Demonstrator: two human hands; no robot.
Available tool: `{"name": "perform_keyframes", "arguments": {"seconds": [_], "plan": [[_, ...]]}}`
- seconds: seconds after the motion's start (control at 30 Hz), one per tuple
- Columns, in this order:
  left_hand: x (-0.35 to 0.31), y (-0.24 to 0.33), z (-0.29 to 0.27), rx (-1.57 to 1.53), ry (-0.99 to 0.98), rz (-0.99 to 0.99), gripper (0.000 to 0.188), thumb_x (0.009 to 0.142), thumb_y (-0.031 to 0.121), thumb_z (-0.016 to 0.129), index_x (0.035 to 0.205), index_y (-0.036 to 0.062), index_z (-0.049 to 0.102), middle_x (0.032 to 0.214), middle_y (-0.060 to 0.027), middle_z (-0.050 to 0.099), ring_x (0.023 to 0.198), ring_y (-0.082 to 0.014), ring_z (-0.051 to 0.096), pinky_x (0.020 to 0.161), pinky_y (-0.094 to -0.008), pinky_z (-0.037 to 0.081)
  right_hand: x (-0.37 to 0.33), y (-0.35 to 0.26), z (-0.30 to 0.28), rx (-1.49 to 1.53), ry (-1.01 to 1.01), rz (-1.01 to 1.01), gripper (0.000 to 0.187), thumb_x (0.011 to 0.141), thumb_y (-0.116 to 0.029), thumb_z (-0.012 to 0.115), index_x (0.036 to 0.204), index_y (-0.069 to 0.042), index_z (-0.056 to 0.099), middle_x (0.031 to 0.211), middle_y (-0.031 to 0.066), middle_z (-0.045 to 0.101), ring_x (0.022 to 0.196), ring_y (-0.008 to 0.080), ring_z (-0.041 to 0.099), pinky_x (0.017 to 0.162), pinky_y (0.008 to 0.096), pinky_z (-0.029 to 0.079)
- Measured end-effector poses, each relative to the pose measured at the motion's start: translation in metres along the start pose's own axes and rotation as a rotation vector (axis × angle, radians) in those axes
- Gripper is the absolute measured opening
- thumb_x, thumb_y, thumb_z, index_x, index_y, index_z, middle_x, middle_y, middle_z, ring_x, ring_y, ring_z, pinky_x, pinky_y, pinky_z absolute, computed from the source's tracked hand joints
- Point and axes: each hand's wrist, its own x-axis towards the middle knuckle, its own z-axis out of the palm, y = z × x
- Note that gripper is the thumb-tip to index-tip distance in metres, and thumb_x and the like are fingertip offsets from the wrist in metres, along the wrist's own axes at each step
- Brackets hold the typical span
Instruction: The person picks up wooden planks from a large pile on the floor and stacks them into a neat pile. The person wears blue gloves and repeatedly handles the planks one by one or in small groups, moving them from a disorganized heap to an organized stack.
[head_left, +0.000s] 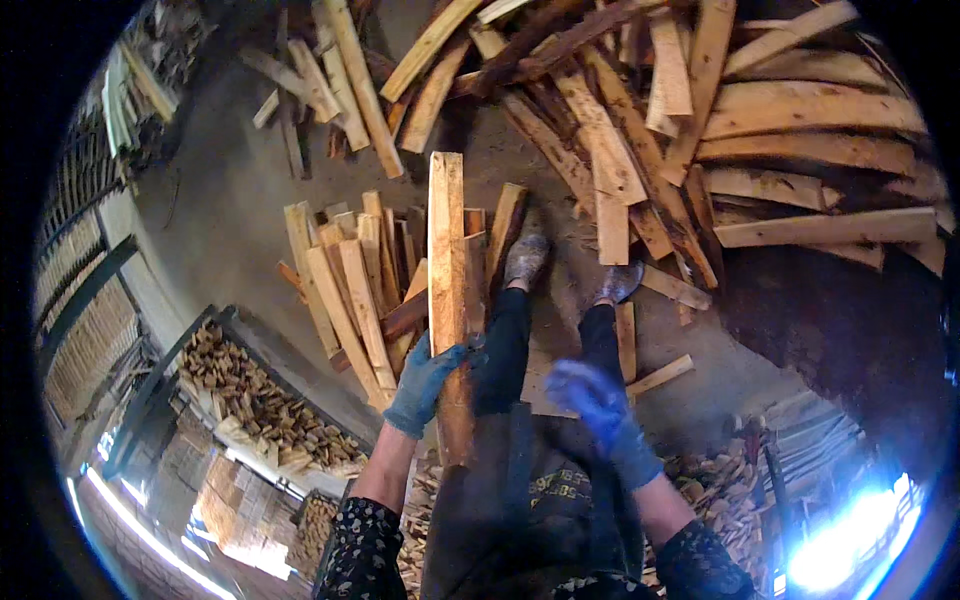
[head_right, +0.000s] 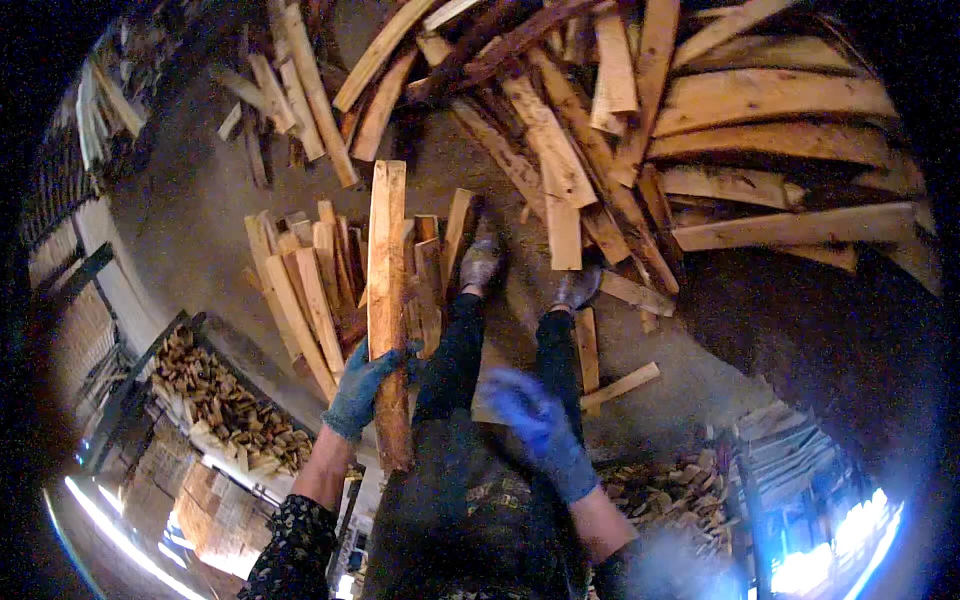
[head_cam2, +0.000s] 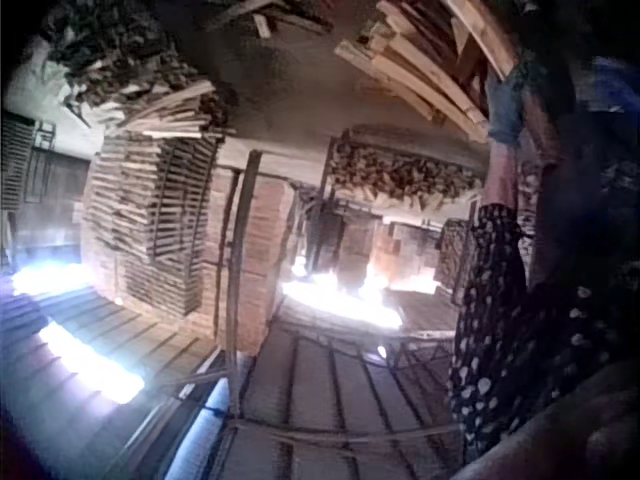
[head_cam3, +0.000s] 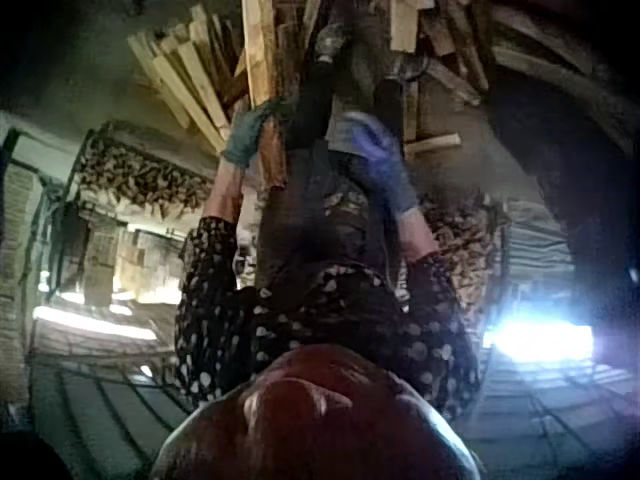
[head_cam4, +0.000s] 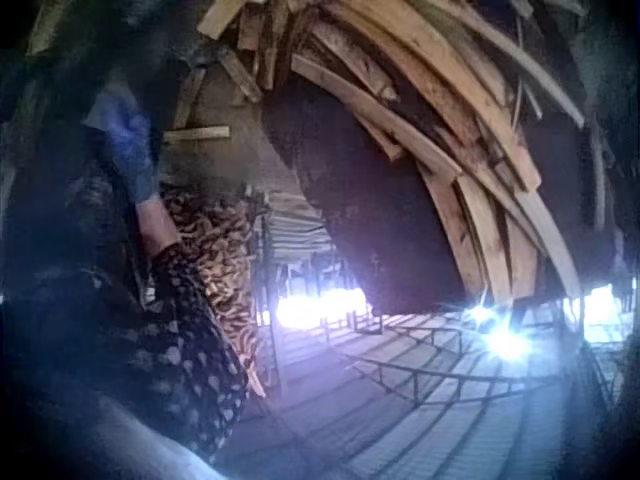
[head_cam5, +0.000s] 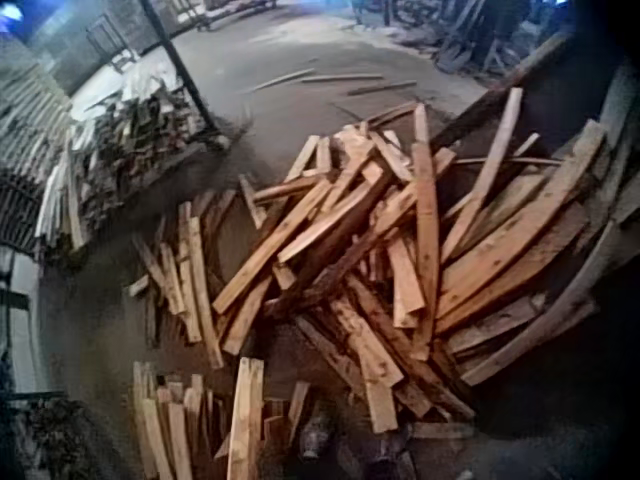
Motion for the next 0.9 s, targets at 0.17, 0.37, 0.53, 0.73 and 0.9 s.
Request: {"name": "perform_keyframes", "arguments": {"seconds": [0.17,0.37,0.53,0.73,0.9], "plan": [[-0.017,-0.039,-0.082,0.196,0.357,0.076,0.035,0.085,0.006,0.061,0.118,-0.0027,0.053,0.097,-0.0106,0.067,0.081,-0.0166,0.064,0.072,-0.0281,0.052,0.069,-0.041,-0.059,-0.402,0.295,-0.137,0.037,0.088,-0.01,0.061,0.124,-0.005,0.054,0.114,0.0092,0.061,0.103,0.0179,0.058,0.09,0.0287,0.047],[-0.029,-0.044,-0.154,0.029,0.42,0.087,0.039,0.088,0.011,0.059,0.124,-0.0017,0.049,0.109,-0.0144,0.064,0.091,-0.0214,0.065,0.08,-0.0317,0.052,0.165,-0.066,-0.139,-0.673,0.415,-0.379,0.034,0.087,-0.016,0.062,0.117,-0.001,0.056,0.107,0.0094,0.062,0.097,0.02,0.061,0.083,0.0318,0.05],[-0.012,-0.075,-0.208,0.2,0.522,-0.009,0.036,0.086,0.014,0.062,0.117,-0.0026,0.055,0.106,-0.0104,0.064,0.089,-0.0157,0.061,0.081,-0.0278,0.048,0.233,-0.107,-0.144,-0.501,0.34,-0.306,0.033,0.084,-0.024,0.064,0.111,-0.007,0.058,0.099,0.007,0.062,0.086,0.0185,0.063,0.073,0.0347,0.053],[-0.002,-0.138,-0.269,0.638,0.927,0.156,0.033,0.089,0.013,0.059,0.116,-0.0052,0.056,0.105,-0.0112,0.063,0.096,-0.0174,0.057,0.085,-0.0305,0.046,0.259,-0.1,-0.15,-0.361,0.445,-0.052,0.045,0.079,-0.023,0.074,0.113,-0.009,0.05,0.077,0.0022,0.057,0.053,0.0109,0.052,0.047,0.025,0.044],[0.058,-0.037,-0.08,0.428,0.285,0.267,0.027,0.095,0.015,0.049,0.117,0.0022,0.059,0.114,-0.0073,0.061,0.101,-0.0154,0.056,0.091,-0.0277,0.042,0.207,-0.128,-0.087,-0.207,0.201,0.14,0.031,0.083,-0.028,0.069,0.101,-0.006,0.056,0.071,0.0035,0.059,0.054,0.0135,0.057,0.048,0.0258,0.048]]}}
